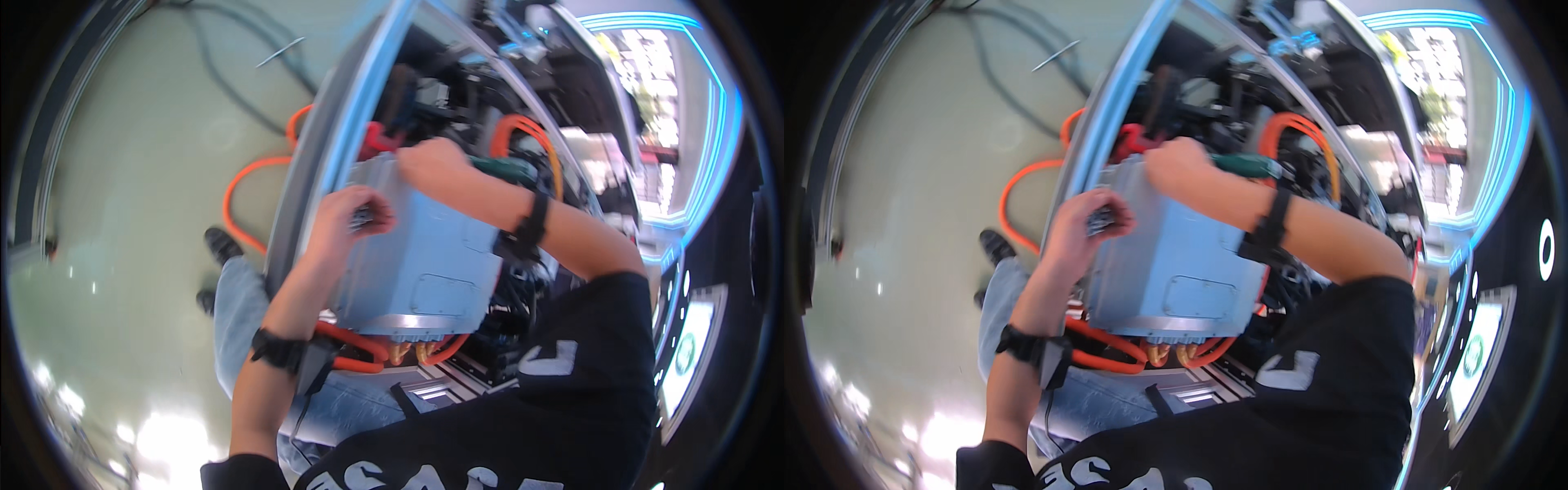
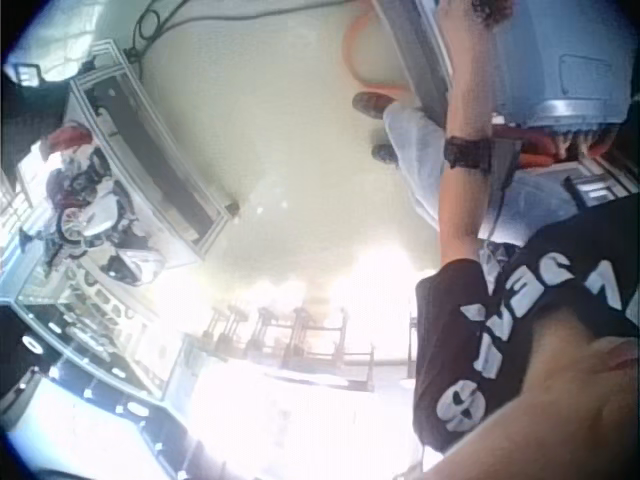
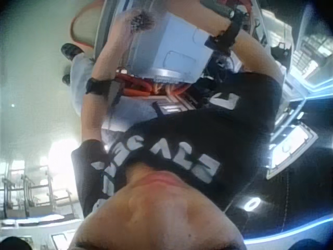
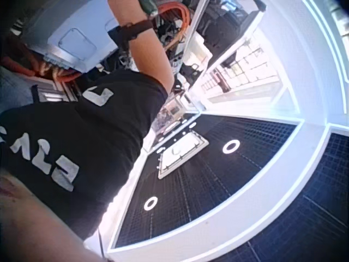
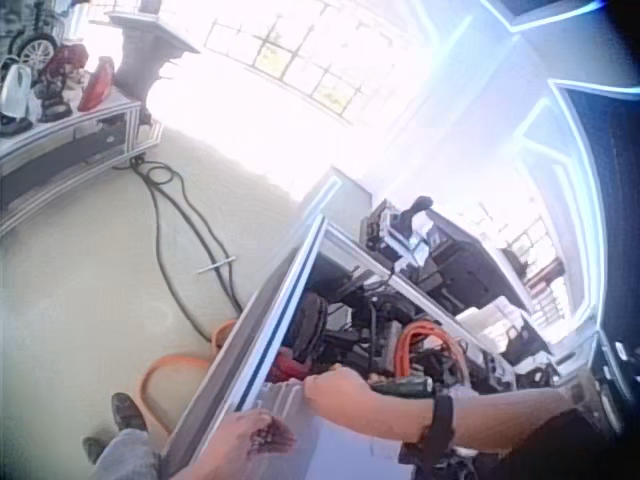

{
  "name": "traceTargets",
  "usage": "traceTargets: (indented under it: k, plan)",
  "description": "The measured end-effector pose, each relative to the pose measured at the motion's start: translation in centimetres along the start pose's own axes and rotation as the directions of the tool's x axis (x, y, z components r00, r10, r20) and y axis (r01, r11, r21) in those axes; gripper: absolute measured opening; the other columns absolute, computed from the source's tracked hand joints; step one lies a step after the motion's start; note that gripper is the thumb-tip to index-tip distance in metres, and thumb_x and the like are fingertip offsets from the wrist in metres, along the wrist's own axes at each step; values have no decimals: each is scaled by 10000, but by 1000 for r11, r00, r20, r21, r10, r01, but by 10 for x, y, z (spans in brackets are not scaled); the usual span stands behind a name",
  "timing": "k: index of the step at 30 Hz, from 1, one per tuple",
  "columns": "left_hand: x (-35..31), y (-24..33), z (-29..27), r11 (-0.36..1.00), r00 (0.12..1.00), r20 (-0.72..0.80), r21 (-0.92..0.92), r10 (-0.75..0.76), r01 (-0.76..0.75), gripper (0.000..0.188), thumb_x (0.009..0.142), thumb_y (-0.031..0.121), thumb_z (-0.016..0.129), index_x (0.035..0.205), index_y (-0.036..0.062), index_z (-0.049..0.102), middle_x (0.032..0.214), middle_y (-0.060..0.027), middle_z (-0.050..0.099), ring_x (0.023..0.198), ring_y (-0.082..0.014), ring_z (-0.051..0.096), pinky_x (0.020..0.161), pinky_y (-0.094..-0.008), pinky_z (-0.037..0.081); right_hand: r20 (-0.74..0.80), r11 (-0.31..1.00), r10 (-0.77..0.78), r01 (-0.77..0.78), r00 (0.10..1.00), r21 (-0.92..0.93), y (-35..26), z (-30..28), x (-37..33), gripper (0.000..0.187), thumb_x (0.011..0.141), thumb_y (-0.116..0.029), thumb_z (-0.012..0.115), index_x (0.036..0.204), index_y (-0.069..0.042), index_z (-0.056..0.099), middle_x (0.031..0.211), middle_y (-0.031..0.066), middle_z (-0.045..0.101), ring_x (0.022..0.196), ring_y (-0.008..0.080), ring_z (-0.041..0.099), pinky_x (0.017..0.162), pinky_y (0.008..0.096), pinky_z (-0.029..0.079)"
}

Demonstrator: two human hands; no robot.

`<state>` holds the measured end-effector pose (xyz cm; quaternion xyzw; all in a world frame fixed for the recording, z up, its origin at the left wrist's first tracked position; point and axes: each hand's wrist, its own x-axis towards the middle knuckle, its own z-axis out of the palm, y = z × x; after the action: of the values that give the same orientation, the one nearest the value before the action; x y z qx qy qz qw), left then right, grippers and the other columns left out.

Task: Using a screwdriver to remove screws from a large metal component in an electric vehicle powertrain test rig.

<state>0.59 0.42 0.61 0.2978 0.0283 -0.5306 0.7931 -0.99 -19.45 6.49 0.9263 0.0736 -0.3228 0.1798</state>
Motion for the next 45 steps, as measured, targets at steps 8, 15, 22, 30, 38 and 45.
traceTargets:
  k: [8, 15, 22, 30, 38, 45]
  plan:
    - [-4, -2, 7, 998, 996, -74, 16, -56, 57, 276, 915, 199, 453, 887, -30, 604, 819, -140, 633, 759, -236, 648, 718, -341, 553, 7, 1000, -16, 15, 1000, 27, 3, -13, -10, 104, 733, -113, 621, 773, -74, 708, 766, 101, 700, 758, 265, 697, 610, 371, 541]
    - [-3, -2, 3, 987, 974, -161, -35, -161, 157, 322, 935, 276, 441, 941, -3, 601, 856, -127, 635, 790, -241, 653, 690, -362, 560, -177, 942, -74, 127, 981, 311, -21, -71, -54, 101, 739, -106, 621, 793, -53, 688, 781, 122, 684, 753, 287, 685, 608, 396, 542]
    - [-3, -3, 9, 983, 929, -324, -39, -181, 178, 246, 926, 325, 491, 922, 98, 586, 879, -32, 600, 853, -151, 600, 701, -351, 519, -126, 878, -261, 290, 957, 381, -52, -67, -57, 114, 762, -84, 595, 813, 13, 629, 758, 169, 668, 708, 322, 677, 589, 416, 534]
    - [-6, 3, 10, 987, 927, -337, -48, -162, 155, 247, 923, 310, 506, 894, 84, 601, 861, -20, 602, 816, -131, 596, 697, -323, 503, -98, 835, -287, 299, 953, 463, -56, -70, -51, 99, 754, -60, 598, 796, 25, 627, 755, 167, 666, 705, 334, 669, 605, 406, 532]
    - [-1, -2, 4, 987, 965, -208, -26, -161, 159, 269, 936, 247, 478, 918, 21, 624, 797, -52, 631, 683, -143, 627, 617, -309, 535, -10, 877, -235, 216, 972, 428, -56, -59, -48, 184, 849, -194, 566, 847, -37, 661, 762, 160, 650, 770, 332, 653, 673, 432, 516]
    - [-7, 7, 13, 988, 980, -128, -7, -152, 152, 260, 910, 234, 494, 903, -6, 593, 798, -92, 624, 731, -195, 631, 662, -329, 548, -79, 825, -100, 127, 992, 551, -34, -68, -63, 240, 901, -291, 533, 919, -110, 689, 765, 154, 643, 757, 331, 644, 640, 417, 513]
